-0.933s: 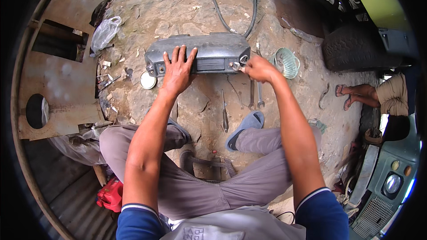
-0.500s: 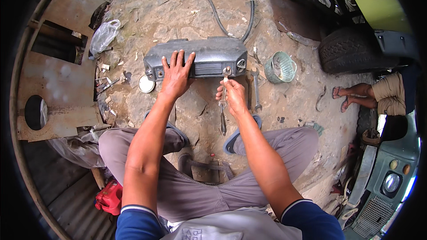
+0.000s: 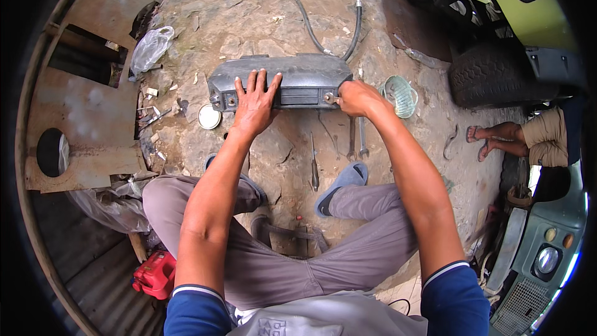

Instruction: The person uses a wrench and a screwdriver to loosen and remove screws and fasteners from a black plastic vehicle component while sitting on the ground.

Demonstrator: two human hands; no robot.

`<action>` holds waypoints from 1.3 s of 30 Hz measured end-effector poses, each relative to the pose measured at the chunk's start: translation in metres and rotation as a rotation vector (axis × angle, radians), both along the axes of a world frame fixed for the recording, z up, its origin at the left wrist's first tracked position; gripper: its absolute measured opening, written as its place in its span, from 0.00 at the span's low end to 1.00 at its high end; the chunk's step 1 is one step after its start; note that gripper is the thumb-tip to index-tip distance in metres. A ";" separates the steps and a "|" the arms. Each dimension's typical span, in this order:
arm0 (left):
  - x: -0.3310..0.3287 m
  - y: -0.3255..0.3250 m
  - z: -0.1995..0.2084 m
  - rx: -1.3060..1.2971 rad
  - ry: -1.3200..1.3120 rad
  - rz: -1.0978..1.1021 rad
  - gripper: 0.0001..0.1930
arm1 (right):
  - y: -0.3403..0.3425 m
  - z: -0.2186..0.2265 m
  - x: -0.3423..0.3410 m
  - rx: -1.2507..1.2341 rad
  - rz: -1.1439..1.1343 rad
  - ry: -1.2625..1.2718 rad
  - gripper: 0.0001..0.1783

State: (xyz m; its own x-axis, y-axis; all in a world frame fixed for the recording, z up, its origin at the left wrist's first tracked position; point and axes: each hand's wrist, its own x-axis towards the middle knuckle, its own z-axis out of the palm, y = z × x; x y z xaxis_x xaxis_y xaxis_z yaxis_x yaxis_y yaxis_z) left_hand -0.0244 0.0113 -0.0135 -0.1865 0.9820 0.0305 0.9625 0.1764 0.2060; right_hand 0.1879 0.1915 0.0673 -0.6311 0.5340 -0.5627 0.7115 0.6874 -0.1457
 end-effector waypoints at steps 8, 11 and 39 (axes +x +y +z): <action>0.005 0.000 -0.004 0.002 -0.020 0.003 0.53 | -0.088 -0.087 0.043 -0.705 -1.093 0.838 0.14; 0.007 0.001 -0.001 -0.017 -0.015 0.008 0.53 | -0.107 -0.089 0.028 -0.880 -1.284 1.037 0.14; 0.014 0.007 0.004 0.000 -0.008 -0.009 0.52 | -0.119 -0.114 0.030 -0.988 -1.318 1.222 0.16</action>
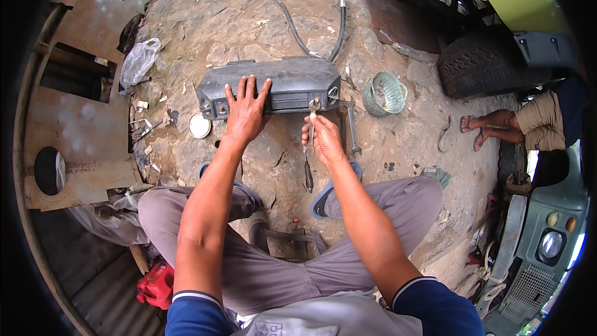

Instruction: The person uses a wrench and a screwdriver to loosen and remove screws and fasteners from a black plastic vehicle component while sitting on the ground.

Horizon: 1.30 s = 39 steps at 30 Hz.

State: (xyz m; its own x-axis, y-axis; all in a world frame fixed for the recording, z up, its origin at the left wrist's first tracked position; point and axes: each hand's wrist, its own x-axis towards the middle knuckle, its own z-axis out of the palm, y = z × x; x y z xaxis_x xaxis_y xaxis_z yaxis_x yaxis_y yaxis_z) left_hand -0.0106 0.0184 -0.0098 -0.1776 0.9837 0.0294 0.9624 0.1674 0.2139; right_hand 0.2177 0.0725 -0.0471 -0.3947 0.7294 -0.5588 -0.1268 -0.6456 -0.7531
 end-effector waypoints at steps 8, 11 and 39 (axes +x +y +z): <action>0.000 -0.001 0.003 0.006 0.004 -0.001 0.52 | -0.003 0.004 -0.022 -0.070 -0.146 0.147 0.16; -0.004 -0.003 0.000 0.013 0.006 0.001 0.51 | 0.007 0.015 -0.011 -0.059 -0.049 -0.019 0.16; -0.007 -0.004 0.003 -0.007 -0.034 0.014 0.51 | 0.012 0.015 0.002 0.077 0.100 -0.166 0.16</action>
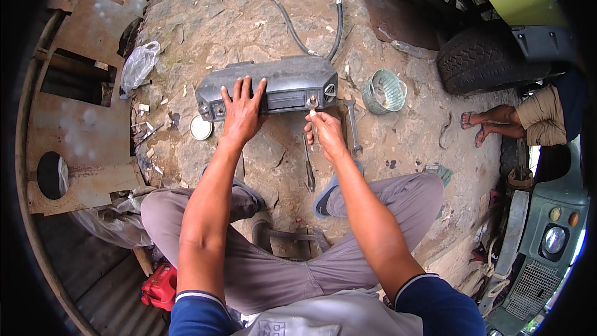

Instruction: The person uses a wrench and a screwdriver to loosen and remove screws and fasteners from a black plastic vehicle component while sitting on the ground.

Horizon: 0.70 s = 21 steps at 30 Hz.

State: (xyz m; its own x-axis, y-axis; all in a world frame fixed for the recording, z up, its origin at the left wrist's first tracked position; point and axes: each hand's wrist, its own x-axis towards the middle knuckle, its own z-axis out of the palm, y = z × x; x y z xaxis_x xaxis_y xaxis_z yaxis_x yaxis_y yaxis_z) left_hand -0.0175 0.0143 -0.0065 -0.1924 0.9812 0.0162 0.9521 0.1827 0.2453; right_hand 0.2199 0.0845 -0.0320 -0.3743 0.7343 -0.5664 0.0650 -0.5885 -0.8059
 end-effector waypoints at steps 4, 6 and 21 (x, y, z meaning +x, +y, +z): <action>0.002 0.001 0.001 0.002 -0.010 -0.006 0.51 | 0.015 0.002 0.007 0.041 0.078 -0.096 0.16; 0.001 -0.001 -0.001 -0.002 -0.006 -0.005 0.51 | 0.029 0.004 0.013 0.058 0.146 -0.162 0.15; -0.002 -0.001 -0.003 -0.002 0.019 -0.002 0.51 | 0.080 0.051 0.016 0.112 0.592 -0.597 0.17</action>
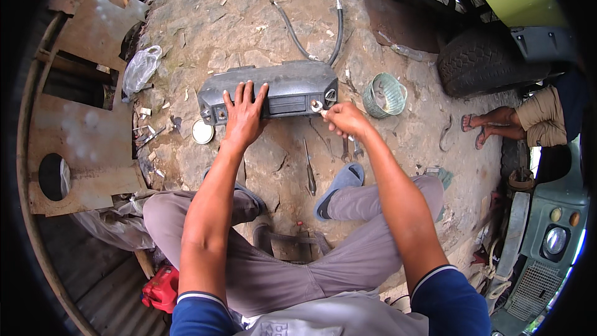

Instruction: The person uses a wrench and a screwdriver to loosen and remove screws and fasteners from a black plastic vehicle component while sitting on the ground.

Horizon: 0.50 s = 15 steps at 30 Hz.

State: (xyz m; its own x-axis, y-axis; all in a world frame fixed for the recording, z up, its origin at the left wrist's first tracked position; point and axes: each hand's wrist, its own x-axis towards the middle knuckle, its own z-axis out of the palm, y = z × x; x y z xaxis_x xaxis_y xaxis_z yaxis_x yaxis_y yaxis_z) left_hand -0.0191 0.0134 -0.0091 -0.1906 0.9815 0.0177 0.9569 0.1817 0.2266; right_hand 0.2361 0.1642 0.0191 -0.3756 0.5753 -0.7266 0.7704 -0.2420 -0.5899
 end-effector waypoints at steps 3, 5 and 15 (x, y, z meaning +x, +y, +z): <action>0.002 0.003 0.001 0.015 -0.013 -0.003 0.51 | -0.029 -0.021 0.008 -0.091 -0.230 0.236 0.15; 0.004 0.002 0.001 0.018 -0.022 -0.005 0.51 | -0.038 -0.031 0.009 -0.092 -0.321 0.330 0.16; 0.007 0.005 0.002 0.010 -0.023 -0.015 0.51 | 0.050 0.009 -0.002 0.301 0.518 -0.114 0.14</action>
State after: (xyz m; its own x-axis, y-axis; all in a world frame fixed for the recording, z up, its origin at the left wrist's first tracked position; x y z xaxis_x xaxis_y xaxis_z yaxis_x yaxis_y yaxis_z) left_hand -0.0125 0.0180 -0.0072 -0.1766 0.9840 0.0237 0.9539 0.1651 0.2508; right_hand 0.2339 0.2143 0.0279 -0.5905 0.5250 -0.6129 0.8060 0.3453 -0.4808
